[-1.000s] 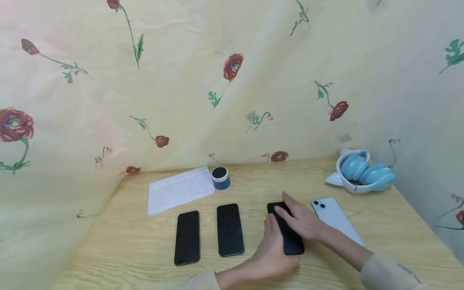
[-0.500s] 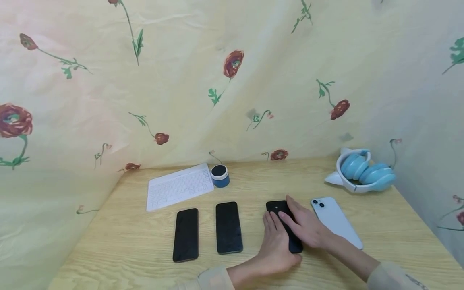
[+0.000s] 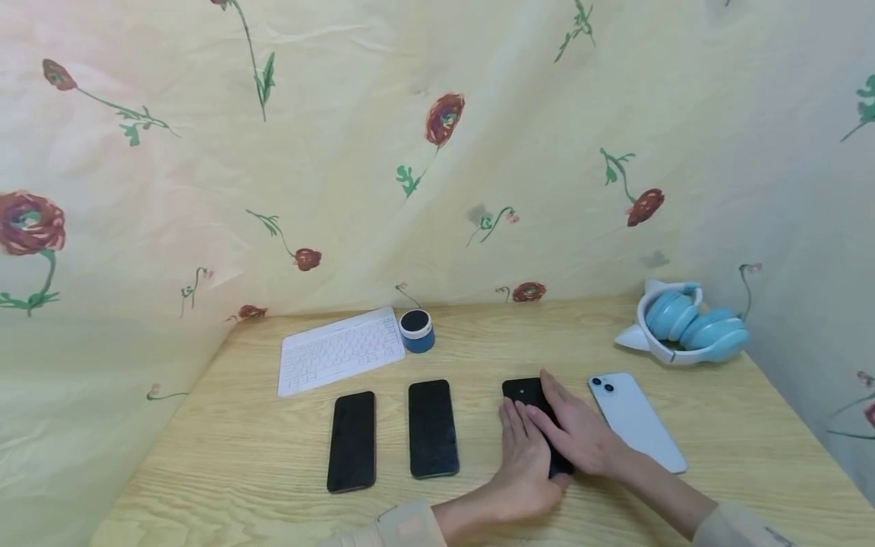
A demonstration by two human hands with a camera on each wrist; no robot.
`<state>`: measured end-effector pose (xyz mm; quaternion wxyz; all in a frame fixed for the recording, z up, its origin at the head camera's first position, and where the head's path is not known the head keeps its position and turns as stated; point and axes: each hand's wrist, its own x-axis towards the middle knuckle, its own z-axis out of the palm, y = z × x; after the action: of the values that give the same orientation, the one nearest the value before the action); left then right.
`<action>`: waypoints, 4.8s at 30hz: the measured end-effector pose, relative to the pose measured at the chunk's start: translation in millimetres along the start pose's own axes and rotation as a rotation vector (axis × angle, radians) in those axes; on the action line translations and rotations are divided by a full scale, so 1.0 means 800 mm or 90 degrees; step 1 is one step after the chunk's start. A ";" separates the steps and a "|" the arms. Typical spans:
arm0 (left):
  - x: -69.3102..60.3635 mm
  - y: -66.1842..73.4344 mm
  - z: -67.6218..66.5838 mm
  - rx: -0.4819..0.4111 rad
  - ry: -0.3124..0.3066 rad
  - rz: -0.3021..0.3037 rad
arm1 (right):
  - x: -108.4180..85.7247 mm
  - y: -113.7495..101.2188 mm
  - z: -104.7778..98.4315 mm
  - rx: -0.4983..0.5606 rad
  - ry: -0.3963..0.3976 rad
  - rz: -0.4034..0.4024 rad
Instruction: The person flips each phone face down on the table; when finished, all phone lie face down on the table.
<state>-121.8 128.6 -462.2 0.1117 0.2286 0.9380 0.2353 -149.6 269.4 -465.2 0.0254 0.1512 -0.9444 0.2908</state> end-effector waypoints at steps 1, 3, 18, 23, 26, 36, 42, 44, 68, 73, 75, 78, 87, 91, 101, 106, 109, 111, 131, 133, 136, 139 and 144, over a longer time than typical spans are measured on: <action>-0.001 0.000 0.000 -0.003 0.002 0.002 | 0.000 -0.001 0.000 -0.001 -0.001 0.001; -0.002 0.000 0.000 -0.005 0.009 0.006 | -0.001 -0.003 0.001 -0.001 -0.005 0.002; -0.004 -0.006 0.002 0.124 0.041 0.077 | 0.000 -0.007 0.004 0.011 -0.001 0.013; -0.002 -0.008 0.003 0.241 0.039 0.098 | -0.001 -0.006 0.006 0.011 0.007 0.008; -0.002 -0.007 0.004 0.303 0.026 0.098 | -0.001 -0.006 0.009 0.018 0.012 0.006; 0.003 -0.002 0.002 0.300 0.014 0.054 | 0.012 -0.017 -0.009 0.274 -0.024 0.154; 0.007 -0.005 -0.003 0.179 0.021 0.037 | 0.008 -0.011 -0.018 0.486 -0.007 0.182; 0.006 -0.005 -0.003 0.162 0.028 0.030 | 0.005 -0.008 -0.017 0.543 0.020 0.160; 0.002 -0.024 -0.013 -0.206 0.113 -0.016 | 0.014 -0.035 0.008 0.490 -0.018 0.147; 0.005 -0.030 -0.018 -0.131 0.124 -0.035 | 0.014 -0.033 0.004 0.499 -0.004 0.158; 0.003 -0.029 -0.017 -0.112 0.123 -0.047 | 0.012 -0.032 0.003 0.503 -0.003 0.159; 0.000 -0.027 -0.014 -0.064 0.119 -0.061 | 0.009 -0.030 0.002 0.498 -0.007 0.161; -0.004 -0.034 -0.011 0.029 0.104 -0.076 | 0.007 -0.028 -0.002 0.505 -0.009 0.162; -0.006 -0.041 -0.010 0.006 0.091 -0.073 | 0.008 -0.031 -0.003 0.504 -0.002 0.145; -0.006 -0.042 -0.008 0.004 0.097 -0.099 | 0.007 -0.031 -0.002 0.361 -0.007 0.097; -0.012 -0.027 -0.003 0.035 0.124 -0.049 | -0.007 -0.004 -0.027 0.208 0.026 0.071; -0.017 -0.003 0.002 0.040 0.128 0.004 | -0.017 0.024 -0.051 0.163 0.055 0.064; -0.015 0.017 0.005 0.032 0.125 0.029 | -0.023 0.043 -0.068 0.132 0.067 0.069; 0.036 0.121 0.081 0.137 0.060 -0.044 | -0.051 0.092 -0.092 0.044 0.014 0.141; 0.038 0.125 0.084 0.169 0.076 -0.049 | -0.051 0.093 -0.093 0.045 0.020 0.145; 0.040 0.129 0.089 0.193 0.101 -0.058 | -0.053 0.093 -0.092 0.048 0.031 0.147; 0.041 0.128 0.093 0.195 0.127 -0.058 | -0.055 0.092 -0.088 0.061 0.041 0.157; 0.044 0.126 0.095 0.197 0.155 -0.051 | -0.056 0.087 -0.083 0.087 0.054 0.180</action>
<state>-90.2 254.6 -482.0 -0.0294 0.1756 0.9779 0.1099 -130.1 373.0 -454.1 0.0136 0.0056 -0.9323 0.3615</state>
